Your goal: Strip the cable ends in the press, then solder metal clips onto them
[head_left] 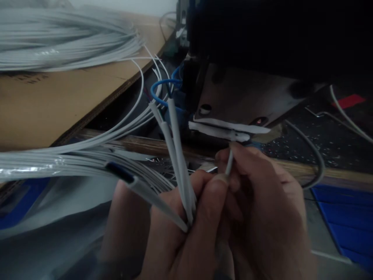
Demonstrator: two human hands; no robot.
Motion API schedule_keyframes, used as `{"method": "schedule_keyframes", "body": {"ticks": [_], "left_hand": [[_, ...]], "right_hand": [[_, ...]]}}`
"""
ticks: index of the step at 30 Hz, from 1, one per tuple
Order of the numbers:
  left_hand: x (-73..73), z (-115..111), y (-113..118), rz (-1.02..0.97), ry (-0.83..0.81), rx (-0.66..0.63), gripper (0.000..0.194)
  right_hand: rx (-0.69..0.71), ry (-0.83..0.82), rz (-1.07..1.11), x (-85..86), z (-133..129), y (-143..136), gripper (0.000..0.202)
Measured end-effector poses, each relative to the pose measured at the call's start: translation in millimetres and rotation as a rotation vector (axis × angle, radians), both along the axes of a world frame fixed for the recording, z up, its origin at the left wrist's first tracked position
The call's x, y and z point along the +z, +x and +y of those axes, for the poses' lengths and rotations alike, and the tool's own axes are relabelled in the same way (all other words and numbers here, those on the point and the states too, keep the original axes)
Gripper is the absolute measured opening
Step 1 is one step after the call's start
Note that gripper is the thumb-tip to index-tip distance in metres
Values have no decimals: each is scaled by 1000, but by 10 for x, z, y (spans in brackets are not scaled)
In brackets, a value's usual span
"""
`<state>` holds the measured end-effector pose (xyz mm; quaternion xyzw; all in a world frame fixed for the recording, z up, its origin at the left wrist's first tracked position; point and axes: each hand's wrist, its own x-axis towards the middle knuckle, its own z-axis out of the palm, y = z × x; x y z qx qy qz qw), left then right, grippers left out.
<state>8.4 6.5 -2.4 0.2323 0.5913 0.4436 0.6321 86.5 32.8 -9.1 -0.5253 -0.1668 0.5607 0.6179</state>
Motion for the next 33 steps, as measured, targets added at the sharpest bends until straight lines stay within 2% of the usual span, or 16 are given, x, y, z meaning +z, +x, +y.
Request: {"method": "schedule_keyframes", "body": {"ticks": [3,6,9,14,18,23,26,29,33], "left_hand": [[-54,30,-5,-53,151,-63,36],[-95,75,-12,-69,221,-114,39],[-105,73,-21,-90,210,-122,37],[-70,21,-24,-42,109,-38,30],[-16,37,4,45,65,-76,35],[-9,48,40,-31,70,-6,33],[-30,53,32,-51,86,-34,32],[-53,71,16,-83,175,-64,34],[-65,88,5,-120,197,-62,34]], "right_hand": [[67,31,-20,-39,18,31,26],[42,32,-15,-34,29,44,27],[-10,5,28,7,51,32,26],[4,-12,46,39,80,31,27],[9,-27,33,42,63,38,22],[18,-6,47,55,52,31,24],[-3,2,45,51,51,13,30],[-19,-21,9,35,36,8,31],[75,-8,-10,-4,24,45,29]]}}
